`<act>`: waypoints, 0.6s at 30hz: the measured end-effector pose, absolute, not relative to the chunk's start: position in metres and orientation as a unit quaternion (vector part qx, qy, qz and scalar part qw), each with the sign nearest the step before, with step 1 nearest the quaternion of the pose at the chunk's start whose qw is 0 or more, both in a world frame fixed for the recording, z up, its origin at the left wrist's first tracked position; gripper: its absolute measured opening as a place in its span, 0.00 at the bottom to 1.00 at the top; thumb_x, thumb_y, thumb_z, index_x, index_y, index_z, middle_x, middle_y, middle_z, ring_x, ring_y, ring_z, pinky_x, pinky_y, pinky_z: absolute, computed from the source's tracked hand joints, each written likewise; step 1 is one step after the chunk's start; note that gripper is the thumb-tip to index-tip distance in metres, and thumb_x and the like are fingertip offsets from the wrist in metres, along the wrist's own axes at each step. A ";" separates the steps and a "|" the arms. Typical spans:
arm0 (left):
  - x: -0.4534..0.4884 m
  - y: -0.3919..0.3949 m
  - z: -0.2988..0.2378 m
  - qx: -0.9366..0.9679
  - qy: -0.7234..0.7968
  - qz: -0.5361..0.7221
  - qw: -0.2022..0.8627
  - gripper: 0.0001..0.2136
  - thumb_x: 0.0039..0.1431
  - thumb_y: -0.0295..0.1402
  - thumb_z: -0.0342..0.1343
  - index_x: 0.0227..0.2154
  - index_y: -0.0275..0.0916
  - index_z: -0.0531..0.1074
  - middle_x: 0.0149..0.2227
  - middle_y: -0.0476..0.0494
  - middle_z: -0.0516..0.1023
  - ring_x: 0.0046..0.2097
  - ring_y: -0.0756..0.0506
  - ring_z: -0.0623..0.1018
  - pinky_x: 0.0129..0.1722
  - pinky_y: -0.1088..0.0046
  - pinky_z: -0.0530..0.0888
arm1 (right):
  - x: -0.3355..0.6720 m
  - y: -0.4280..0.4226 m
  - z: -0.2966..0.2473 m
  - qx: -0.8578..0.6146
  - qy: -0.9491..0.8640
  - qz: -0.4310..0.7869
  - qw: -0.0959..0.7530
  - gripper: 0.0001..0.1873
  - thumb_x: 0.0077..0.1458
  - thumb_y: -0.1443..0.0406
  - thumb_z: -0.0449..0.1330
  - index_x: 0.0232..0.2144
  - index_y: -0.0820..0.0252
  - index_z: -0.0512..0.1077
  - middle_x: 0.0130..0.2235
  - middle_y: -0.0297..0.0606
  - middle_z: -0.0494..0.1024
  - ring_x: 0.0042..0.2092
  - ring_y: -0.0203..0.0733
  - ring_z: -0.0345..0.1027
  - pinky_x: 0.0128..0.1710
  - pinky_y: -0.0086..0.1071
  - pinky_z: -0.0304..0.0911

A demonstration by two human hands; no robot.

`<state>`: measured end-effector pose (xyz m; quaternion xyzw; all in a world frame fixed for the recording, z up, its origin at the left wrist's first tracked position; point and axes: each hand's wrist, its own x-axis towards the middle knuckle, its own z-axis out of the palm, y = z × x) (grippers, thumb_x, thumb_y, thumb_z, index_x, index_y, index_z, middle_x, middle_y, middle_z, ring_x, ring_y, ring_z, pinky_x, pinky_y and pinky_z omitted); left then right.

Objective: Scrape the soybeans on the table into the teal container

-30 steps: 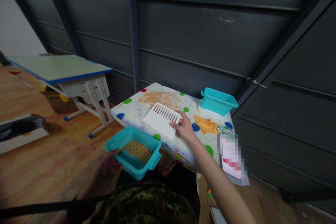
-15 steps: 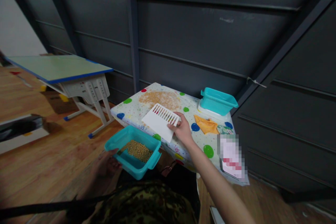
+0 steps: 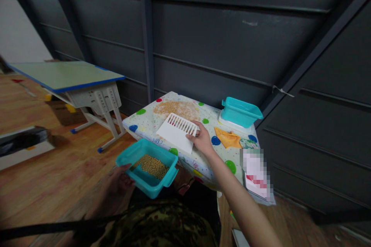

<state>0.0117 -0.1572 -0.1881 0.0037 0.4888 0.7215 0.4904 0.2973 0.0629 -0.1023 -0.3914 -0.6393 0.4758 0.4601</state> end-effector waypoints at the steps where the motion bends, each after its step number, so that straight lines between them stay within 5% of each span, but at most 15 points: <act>1: 0.012 -0.157 -0.186 0.014 0.492 0.728 0.477 0.17 0.38 0.34 0.85 0.24 0.43 0.79 0.18 0.52 0.80 0.17 0.45 0.77 0.17 0.70 0.78 | 0.298 0.063 -0.100 -0.391 -0.640 0.477 0.458 0.41 0.42 0.55 0.86 0.59 0.48 0.82 0.48 0.39 0.94 0.46 0.56 0.89 0.46 0.46 0.86; 10: 0.013 -0.153 -0.182 0.021 0.508 0.724 0.467 0.16 0.34 0.35 0.82 0.21 0.42 0.78 0.16 0.50 0.77 0.16 0.45 0.76 0.16 0.70 0.76 | 0.297 0.046 -0.095 -0.387 -0.625 0.527 0.427 0.43 0.43 0.56 0.89 0.60 0.48 0.82 0.39 0.32 0.91 0.39 0.52 0.86 0.39 0.41 0.82; 18: 0.012 -0.154 -0.180 0.024 0.513 0.722 0.464 0.16 0.33 0.35 0.83 0.21 0.41 0.79 0.17 0.47 0.79 0.16 0.44 0.77 0.16 0.70 0.76 | 0.297 0.038 -0.093 -0.369 -0.619 0.545 0.428 0.42 0.42 0.56 0.91 0.59 0.47 0.84 0.43 0.35 0.95 0.41 0.53 0.89 0.42 0.42 0.85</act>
